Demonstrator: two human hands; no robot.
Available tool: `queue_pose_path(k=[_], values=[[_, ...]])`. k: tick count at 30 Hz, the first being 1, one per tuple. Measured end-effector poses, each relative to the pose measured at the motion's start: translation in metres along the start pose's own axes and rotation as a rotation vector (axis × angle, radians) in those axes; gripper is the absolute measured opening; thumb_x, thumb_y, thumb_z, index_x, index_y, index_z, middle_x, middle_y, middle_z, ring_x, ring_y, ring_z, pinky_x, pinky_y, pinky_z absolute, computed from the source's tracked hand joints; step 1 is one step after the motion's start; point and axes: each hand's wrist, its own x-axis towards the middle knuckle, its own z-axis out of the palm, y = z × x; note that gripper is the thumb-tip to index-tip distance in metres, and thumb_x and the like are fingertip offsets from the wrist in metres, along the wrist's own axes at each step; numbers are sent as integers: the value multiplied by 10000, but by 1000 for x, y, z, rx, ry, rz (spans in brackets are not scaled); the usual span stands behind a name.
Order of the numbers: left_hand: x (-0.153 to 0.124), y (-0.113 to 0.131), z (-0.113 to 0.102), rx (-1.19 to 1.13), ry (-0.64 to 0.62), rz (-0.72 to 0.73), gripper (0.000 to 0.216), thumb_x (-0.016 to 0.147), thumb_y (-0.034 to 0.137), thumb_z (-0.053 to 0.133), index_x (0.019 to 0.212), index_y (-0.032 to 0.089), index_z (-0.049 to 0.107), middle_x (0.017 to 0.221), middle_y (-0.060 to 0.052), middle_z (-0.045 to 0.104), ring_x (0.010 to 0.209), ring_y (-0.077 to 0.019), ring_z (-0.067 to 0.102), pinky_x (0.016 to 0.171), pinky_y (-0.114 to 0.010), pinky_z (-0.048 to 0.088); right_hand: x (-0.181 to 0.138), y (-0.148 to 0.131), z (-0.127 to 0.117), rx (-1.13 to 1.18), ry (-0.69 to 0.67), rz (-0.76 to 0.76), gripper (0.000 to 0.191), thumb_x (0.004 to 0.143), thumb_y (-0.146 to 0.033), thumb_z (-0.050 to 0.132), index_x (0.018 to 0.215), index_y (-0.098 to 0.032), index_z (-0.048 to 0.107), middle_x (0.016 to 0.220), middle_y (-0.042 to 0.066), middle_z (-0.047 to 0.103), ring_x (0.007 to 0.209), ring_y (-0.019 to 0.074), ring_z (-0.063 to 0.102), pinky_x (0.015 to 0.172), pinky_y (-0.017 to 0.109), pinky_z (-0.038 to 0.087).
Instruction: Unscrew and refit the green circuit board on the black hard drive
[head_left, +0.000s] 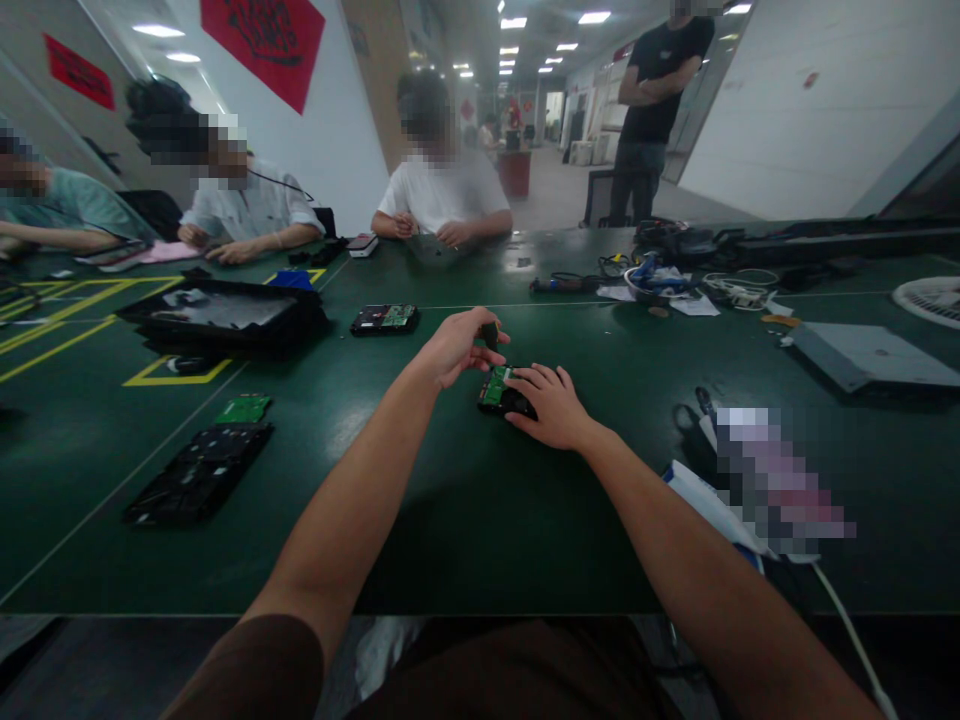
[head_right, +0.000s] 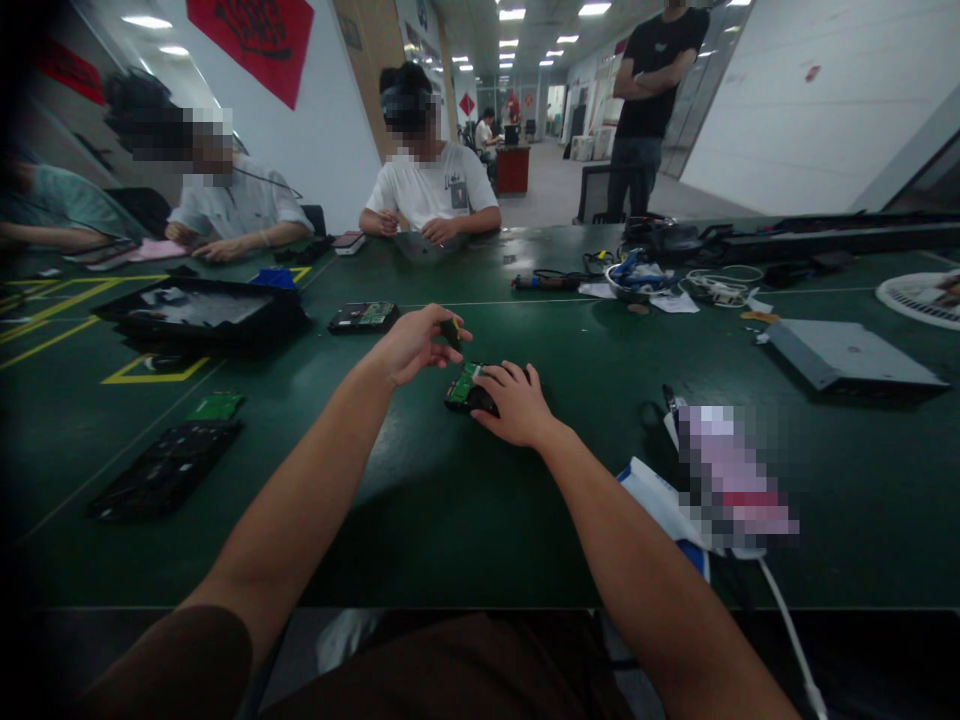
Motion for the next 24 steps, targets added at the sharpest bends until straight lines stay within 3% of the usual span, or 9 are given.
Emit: queue_pose_path(k=[9, 17, 24], values=[[5, -2, -1, 31, 47, 39, 258, 849, 379, 607, 922, 143, 682, 947, -108, 709, 617, -153, 702, 488, -223, 460, 0, 0, -1, 0, -21, 9, 607, 960, -562, 557, 1506, -303, 490, 1618, 67, 415, 1519, 401, 277, 1215, 685, 172], [0, 0, 1, -20, -26, -23, 274, 865, 406, 594, 990, 163, 616, 958, -104, 732, 570, -165, 696, 451, -237, 462, -1, -1, -1, 7, -14, 7, 595, 960, -548, 557, 1497, -296, 501, 1608, 64, 430, 1513, 402, 281, 1214, 683, 173], [2, -1, 2, 30, 26, 25, 247, 861, 374, 606, 932, 146, 671, 937, -103, 708, 612, -157, 704, 490, -229, 477, 0, 0, -1, 10, -29, 12, 610, 964, -564, 541, 1513, -304, 485, 1622, 68, 408, 1523, 400, 258, 1220, 678, 150]])
